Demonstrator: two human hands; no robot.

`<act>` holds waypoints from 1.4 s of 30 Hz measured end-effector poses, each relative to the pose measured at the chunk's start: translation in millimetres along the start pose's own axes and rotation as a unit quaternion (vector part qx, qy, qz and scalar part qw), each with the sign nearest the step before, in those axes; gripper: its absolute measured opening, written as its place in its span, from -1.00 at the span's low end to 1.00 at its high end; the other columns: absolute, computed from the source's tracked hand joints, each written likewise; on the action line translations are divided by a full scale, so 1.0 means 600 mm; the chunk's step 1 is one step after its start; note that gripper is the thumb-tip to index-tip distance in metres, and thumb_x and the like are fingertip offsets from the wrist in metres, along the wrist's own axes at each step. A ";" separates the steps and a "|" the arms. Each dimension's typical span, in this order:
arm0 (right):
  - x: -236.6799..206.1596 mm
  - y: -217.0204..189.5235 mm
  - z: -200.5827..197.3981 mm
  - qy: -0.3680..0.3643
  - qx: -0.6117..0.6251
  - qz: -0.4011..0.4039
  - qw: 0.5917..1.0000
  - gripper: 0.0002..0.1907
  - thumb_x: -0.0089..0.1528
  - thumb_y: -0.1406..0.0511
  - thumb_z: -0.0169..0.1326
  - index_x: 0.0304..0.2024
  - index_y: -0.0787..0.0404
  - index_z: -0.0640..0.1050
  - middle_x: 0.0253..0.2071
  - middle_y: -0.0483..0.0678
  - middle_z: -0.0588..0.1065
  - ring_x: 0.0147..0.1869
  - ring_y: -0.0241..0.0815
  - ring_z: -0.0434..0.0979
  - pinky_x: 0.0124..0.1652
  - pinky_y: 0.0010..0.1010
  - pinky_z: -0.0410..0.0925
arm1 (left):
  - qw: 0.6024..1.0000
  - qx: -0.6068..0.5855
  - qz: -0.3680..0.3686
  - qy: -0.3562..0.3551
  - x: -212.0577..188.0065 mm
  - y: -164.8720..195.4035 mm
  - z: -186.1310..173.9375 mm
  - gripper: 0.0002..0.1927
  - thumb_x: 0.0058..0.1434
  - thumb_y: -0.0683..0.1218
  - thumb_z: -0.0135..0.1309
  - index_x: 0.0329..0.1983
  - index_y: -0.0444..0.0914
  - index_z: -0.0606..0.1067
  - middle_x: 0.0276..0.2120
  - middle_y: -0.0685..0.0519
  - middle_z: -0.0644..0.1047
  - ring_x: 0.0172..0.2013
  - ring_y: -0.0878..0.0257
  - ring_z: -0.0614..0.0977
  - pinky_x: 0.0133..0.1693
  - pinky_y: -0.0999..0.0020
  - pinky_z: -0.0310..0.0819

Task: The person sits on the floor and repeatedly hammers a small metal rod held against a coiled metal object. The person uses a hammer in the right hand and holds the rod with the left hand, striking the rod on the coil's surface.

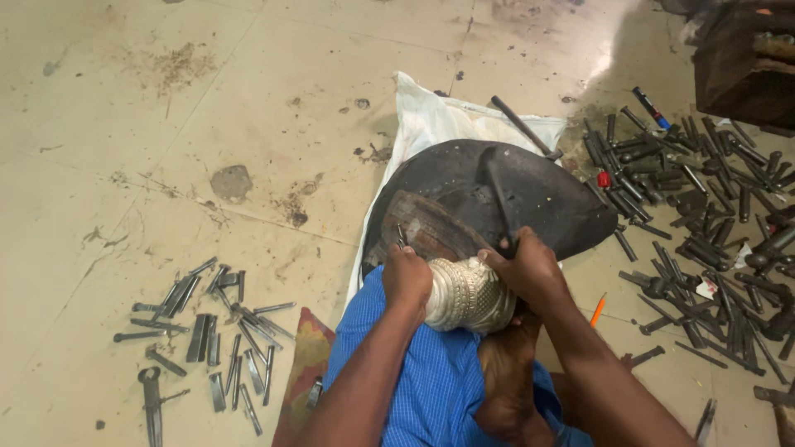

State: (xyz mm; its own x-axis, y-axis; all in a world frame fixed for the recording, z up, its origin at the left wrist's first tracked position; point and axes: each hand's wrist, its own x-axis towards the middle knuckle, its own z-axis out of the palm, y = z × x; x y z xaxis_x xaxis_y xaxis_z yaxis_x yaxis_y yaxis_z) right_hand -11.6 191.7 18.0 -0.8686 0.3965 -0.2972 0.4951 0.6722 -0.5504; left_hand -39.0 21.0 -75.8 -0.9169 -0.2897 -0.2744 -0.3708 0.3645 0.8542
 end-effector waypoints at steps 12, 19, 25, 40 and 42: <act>-0.067 0.053 0.031 0.075 0.091 -0.065 0.991 -0.73 0.35 0.18 0.10 -0.16 0.29 0.48 -0.40 0.19 0.59 -0.29 0.04 0.67 -0.27 -0.18 0.46 | 0.975 -0.191 0.109 -0.014 -0.049 0.030 -0.094 -0.87 0.43 -0.19 -0.21 -0.04 -0.29 0.34 -0.23 -0.09 0.64 -0.17 0.09 0.72 -0.10 0.18 0.56; -0.182 0.080 -0.103 -0.031 0.229 0.015 0.973 -0.64 0.27 0.31 0.16 0.10 0.30 0.54 -0.54 0.02 0.53 -0.65 -0.29 0.34 -0.64 -0.42 0.18 | 0.958 -0.128 0.172 -0.190 -0.041 0.097 -0.132 -0.85 0.29 -0.23 0.00 -0.08 -0.25 0.41 -0.28 -0.05 0.65 -0.25 0.13 0.72 -0.19 0.25 0.62; -0.223 0.085 -0.151 -0.031 0.143 0.007 0.989 -0.51 0.29 0.31 0.13 0.27 0.27 0.47 -0.53 0.05 0.56 -0.65 -0.28 0.39 -0.64 -0.39 0.23 | 0.921 -0.011 0.342 -0.186 -0.040 0.132 -0.126 -0.85 0.26 -0.27 0.02 -0.11 -0.28 0.42 -0.32 -0.11 0.64 -0.24 0.00 0.71 -0.23 0.12 0.54; -0.274 -0.006 -0.213 0.024 -0.092 -0.029 0.995 -0.43 0.34 0.25 0.12 0.42 -0.06 0.41 -0.46 0.04 0.54 -0.48 -0.25 0.55 -0.46 -0.36 0.47 | 0.898 0.001 0.370 -0.236 -0.042 0.120 -0.141 -0.89 0.30 -0.29 -0.01 -0.12 -0.33 0.37 -0.41 -0.13 0.62 -0.35 0.00 0.73 -0.33 0.15 0.57; -0.279 -0.031 -0.212 0.073 -0.071 -0.109 0.989 -0.46 0.27 0.21 0.15 0.33 -0.03 0.48 -0.41 -0.03 0.60 -0.48 -0.28 0.57 -0.46 -0.36 0.47 | 0.899 0.012 0.374 -0.226 -0.043 0.118 -0.142 -0.85 0.27 -0.32 -0.01 -0.11 -0.33 0.37 -0.40 -0.15 0.61 -0.35 -0.04 0.72 -0.33 0.13 0.55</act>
State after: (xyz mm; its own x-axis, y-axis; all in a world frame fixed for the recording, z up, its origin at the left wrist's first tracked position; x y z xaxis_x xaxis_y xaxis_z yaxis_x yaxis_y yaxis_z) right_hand 127.2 192.2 177.3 -0.9483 0.3113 -0.0621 0.3028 0.8283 -0.4714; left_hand -29.2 -21.1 29.5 -0.8749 0.4326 0.2175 0.3773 0.3277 0.8662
